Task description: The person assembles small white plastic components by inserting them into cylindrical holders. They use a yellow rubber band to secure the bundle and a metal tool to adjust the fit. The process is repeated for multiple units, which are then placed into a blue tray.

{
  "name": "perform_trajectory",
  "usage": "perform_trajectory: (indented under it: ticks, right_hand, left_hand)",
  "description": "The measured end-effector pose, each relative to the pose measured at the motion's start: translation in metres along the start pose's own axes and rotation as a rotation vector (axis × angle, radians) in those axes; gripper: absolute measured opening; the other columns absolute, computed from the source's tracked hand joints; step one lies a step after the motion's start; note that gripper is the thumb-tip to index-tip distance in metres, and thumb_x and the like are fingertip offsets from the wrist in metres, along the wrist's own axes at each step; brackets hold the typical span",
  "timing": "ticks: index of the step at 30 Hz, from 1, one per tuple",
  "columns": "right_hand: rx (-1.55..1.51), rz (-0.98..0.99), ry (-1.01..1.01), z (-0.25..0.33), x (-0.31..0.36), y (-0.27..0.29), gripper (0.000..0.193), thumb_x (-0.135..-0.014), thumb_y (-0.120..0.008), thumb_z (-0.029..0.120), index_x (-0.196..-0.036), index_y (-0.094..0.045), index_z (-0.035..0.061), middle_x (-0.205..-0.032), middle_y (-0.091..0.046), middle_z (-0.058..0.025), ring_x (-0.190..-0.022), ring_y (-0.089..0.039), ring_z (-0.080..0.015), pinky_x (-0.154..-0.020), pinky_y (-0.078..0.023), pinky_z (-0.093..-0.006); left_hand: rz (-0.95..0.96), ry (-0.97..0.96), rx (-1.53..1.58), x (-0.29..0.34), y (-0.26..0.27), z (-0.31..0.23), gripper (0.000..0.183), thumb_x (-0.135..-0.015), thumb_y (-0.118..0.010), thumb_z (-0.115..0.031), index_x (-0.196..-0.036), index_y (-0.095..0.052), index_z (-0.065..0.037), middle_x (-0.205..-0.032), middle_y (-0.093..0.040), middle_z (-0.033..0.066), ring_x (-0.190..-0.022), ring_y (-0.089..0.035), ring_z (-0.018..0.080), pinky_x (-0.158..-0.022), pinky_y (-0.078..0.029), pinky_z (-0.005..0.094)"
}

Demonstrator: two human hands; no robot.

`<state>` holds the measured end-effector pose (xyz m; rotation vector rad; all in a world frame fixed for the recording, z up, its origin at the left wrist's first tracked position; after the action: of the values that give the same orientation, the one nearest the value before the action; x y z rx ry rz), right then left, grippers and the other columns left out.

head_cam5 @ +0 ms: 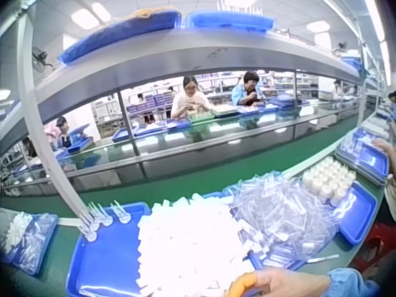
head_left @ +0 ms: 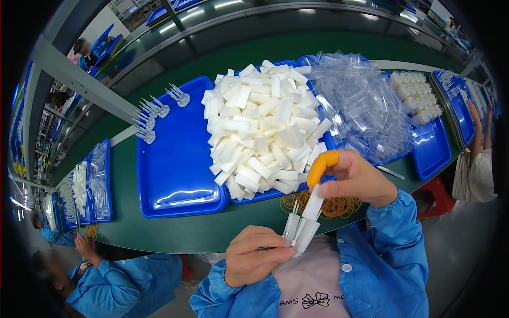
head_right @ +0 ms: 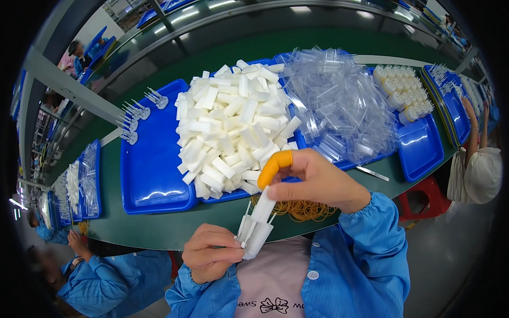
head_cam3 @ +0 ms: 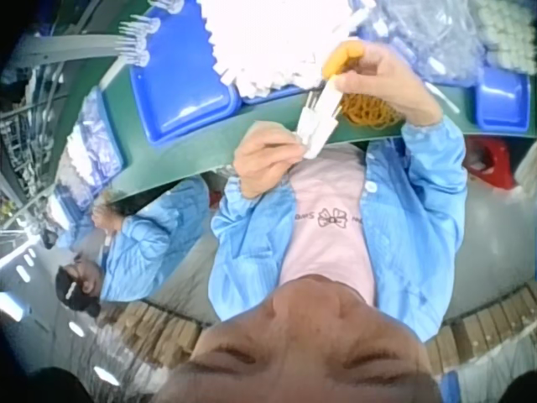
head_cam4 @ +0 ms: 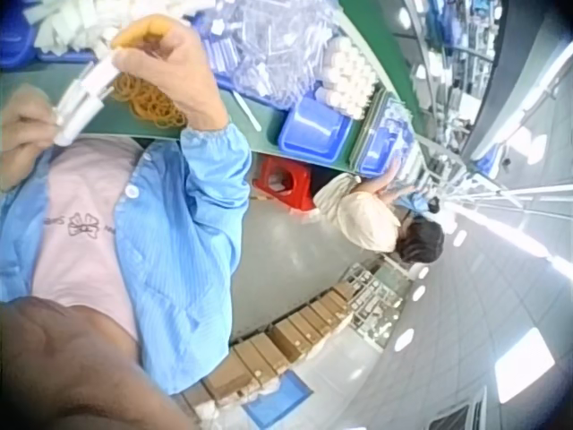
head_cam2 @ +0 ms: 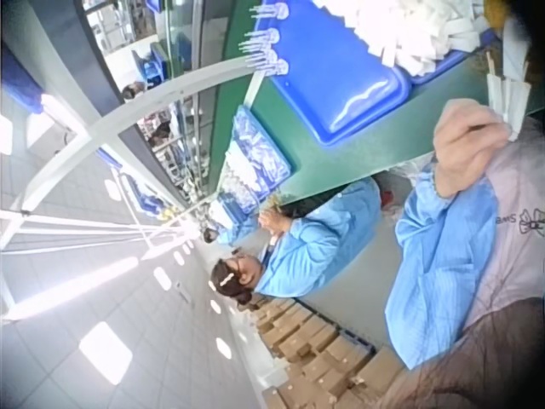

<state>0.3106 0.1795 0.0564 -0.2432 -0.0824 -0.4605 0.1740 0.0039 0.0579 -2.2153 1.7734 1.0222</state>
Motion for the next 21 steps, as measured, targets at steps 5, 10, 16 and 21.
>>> perform_trajectory:
  ticks: [5,10,16,21]
  right_hand:
    - [0.090,0.095,-0.023,-0.009,0.014,-0.028,0.015,-0.083,-0.068,0.012,-0.094,-0.063,0.0025,-0.087,-0.062,-0.0009,-0.082,-0.056,-0.0085,-0.075,-0.044,-0.0220]
    - [0.075,0.030,0.075,-0.014,0.023,-0.033,0.014,-0.084,-0.068,0.012,-0.093,-0.062,0.0030,-0.090,-0.062,-0.0029,-0.082,-0.056,-0.0086,-0.075,-0.044,-0.0233]
    - [0.161,-0.041,0.144,-0.007,0.021,-0.030,0.020,-0.081,-0.070,0.012,-0.098,-0.063,0.0036,-0.087,-0.062,-0.0043,-0.079,-0.057,-0.0105,-0.071,-0.044,-0.0240]
    - [0.659,-0.291,0.402,0.013,-0.005,-0.009,0.025,-0.077,-0.070,0.016,-0.098,-0.066,0.0037,-0.084,-0.060,-0.0075,-0.072,-0.058,-0.0193,-0.066,-0.045,-0.0304]
  left_hand:
    - [-0.004,0.002,-0.075,0.003,-0.004,0.000,0.031,-0.056,-0.078,-0.002,-0.086,-0.073,-0.009,-0.091,-0.065,0.0074,-0.074,-0.062,0.0217,-0.062,-0.049,0.0287]
    - [-0.158,-0.013,-0.062,0.014,-0.006,0.007,0.036,-0.059,-0.082,-0.010,-0.093,-0.071,-0.007,-0.099,-0.063,0.0114,-0.078,-0.062,0.0233,-0.065,-0.050,0.0301]
    - [-0.170,0.247,0.109,0.005,-0.005,0.018,0.031,-0.063,-0.080,-0.005,-0.091,-0.068,-0.001,-0.096,-0.062,0.0128,-0.086,-0.059,0.0216,-0.072,-0.048,0.0305]
    - [-0.228,0.343,0.167,0.011,-0.005,0.028,0.023,-0.066,-0.077,0.000,-0.086,-0.065,0.000,-0.092,-0.060,0.0127,-0.082,-0.057,0.0190,-0.072,-0.045,0.0287]
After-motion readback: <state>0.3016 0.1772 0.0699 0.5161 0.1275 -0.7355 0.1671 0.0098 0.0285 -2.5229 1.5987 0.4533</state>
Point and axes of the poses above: each hand's wrist, its own x-axis away from the middle knuckle, its own y-axis out of the back of the hand, z = x × y, the point moved 4 cm from there along -x, towards the middle knuckle
